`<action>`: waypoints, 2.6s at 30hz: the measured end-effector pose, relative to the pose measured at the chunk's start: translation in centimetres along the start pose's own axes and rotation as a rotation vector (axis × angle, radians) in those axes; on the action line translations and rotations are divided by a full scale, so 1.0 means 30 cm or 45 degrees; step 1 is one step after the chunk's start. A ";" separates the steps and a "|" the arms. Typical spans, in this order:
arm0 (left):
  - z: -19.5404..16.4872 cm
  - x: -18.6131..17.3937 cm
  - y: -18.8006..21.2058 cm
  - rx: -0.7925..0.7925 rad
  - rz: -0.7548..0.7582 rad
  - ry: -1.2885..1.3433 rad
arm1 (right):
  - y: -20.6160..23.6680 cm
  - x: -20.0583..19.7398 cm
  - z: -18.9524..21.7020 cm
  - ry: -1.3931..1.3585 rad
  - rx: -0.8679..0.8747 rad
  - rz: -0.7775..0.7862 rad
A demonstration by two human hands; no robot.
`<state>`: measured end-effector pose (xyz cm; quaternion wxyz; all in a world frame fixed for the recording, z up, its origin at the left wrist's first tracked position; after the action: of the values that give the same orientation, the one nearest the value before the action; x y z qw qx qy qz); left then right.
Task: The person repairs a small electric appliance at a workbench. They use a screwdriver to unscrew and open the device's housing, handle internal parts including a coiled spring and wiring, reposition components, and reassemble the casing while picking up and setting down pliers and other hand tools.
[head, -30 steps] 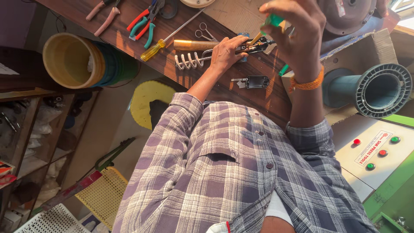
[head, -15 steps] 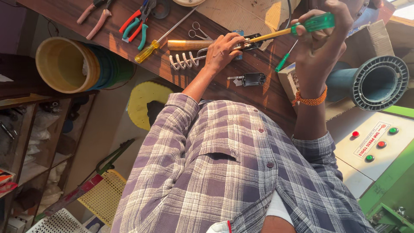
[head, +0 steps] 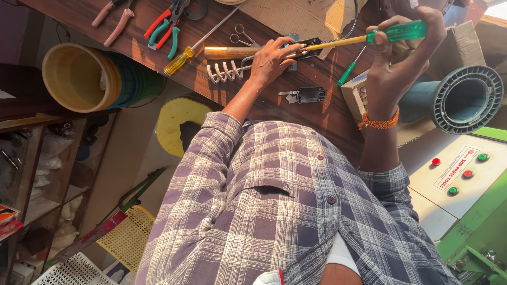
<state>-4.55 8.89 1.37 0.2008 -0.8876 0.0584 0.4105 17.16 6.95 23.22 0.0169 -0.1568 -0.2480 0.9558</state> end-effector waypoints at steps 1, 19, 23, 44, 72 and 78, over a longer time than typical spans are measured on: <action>0.003 0.001 0.001 -0.006 0.003 0.016 | 0.003 -0.002 -0.004 -0.003 0.014 -0.011; 0.023 -0.019 -0.006 -0.106 -0.058 0.198 | -0.163 0.201 0.364 0.134 -0.086 0.537; 0.027 -0.014 -0.011 -0.087 -0.045 0.184 | -0.165 0.189 0.375 0.326 -0.293 0.404; 0.004 -0.042 -0.020 -0.060 -0.038 0.186 | -0.166 0.233 0.309 0.188 -0.388 0.347; -0.011 -0.062 -0.019 -0.020 -0.096 0.175 | -0.179 0.239 0.302 0.247 -0.306 0.291; -0.005 -0.052 -0.018 -0.048 -0.043 0.197 | -0.175 0.212 0.308 0.347 -0.335 0.391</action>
<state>-5.32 9.23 2.79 0.1859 -0.9211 0.0509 0.3382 8.03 7.92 31.54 -0.1159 -0.3209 -0.3389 0.8768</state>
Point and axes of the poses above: each hand's wrist, its own y-axis away from the middle knuckle, its own x-axis out of the palm, z = x × y, the point moved 6 cm from there along -y, towards the middle knuckle, and after that the axes turned 2 degrees about x, right-handed, at the moved point
